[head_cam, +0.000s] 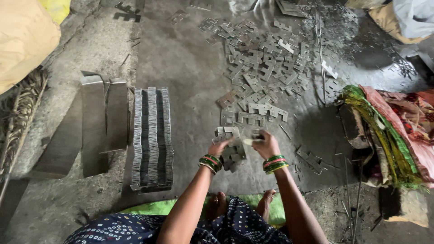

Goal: The person gathers metal plates from the floor, aligns and stacks them together by hand, and arranges the stacks into rows.

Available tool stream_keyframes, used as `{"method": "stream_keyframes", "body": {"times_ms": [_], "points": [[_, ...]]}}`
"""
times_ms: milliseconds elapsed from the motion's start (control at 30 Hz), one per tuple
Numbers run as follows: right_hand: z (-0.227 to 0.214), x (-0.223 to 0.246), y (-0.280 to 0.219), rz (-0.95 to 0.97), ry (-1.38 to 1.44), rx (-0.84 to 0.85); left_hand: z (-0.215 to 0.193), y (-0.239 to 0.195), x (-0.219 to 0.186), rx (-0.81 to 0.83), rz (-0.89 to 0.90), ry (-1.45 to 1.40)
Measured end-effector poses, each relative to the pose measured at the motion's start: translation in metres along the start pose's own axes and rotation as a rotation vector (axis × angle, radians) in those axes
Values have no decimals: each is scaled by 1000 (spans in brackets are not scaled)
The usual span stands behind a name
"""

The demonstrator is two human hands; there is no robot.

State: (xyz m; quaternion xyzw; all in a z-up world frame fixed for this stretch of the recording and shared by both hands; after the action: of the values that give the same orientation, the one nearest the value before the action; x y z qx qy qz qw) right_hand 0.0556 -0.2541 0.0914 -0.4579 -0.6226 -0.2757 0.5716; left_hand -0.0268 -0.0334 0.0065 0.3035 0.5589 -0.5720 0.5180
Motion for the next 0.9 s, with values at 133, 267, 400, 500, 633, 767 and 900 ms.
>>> {"method": "stream_keyframes", "body": {"times_ms": [133, 267, 400, 500, 633, 767, 900], "points": [[-13, -21, -8, 22, -575, -195, 8, 4, -2, -67, 223, 144], [17, -58, -19, -159, -715, -11, 18, -23, -30, 243, 199, 1291], [68, -67, -39, -265, -739, 118, 29, -46, -41, 342, 74, 1457], [88, -60, -62, -366, -511, 74, 23, -47, -44, 287, 85, 1476], [101, -63, -67, -359, -572, -44, 7, -53, -50, 204, 136, 1524], [104, -63, -65, -400, -544, -72, -13, -69, -62, 248, 121, 1500], [108, -53, -71, -366, -550, -89, -47, -65, -31, -95, -57, 852]]}}
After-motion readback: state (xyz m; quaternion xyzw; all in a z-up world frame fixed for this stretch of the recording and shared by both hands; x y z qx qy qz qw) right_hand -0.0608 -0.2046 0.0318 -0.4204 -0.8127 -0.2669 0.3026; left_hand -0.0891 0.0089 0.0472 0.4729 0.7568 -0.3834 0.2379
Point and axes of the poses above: each hand's wrist, its own y-axis towards the middle knuckle, its own z-axis out of the palm, x = y × z, the point moved 1 cm from there along y, towards the middle knuckle, and after that the axes turned 2 degrees about y, right-handed, at the moved point
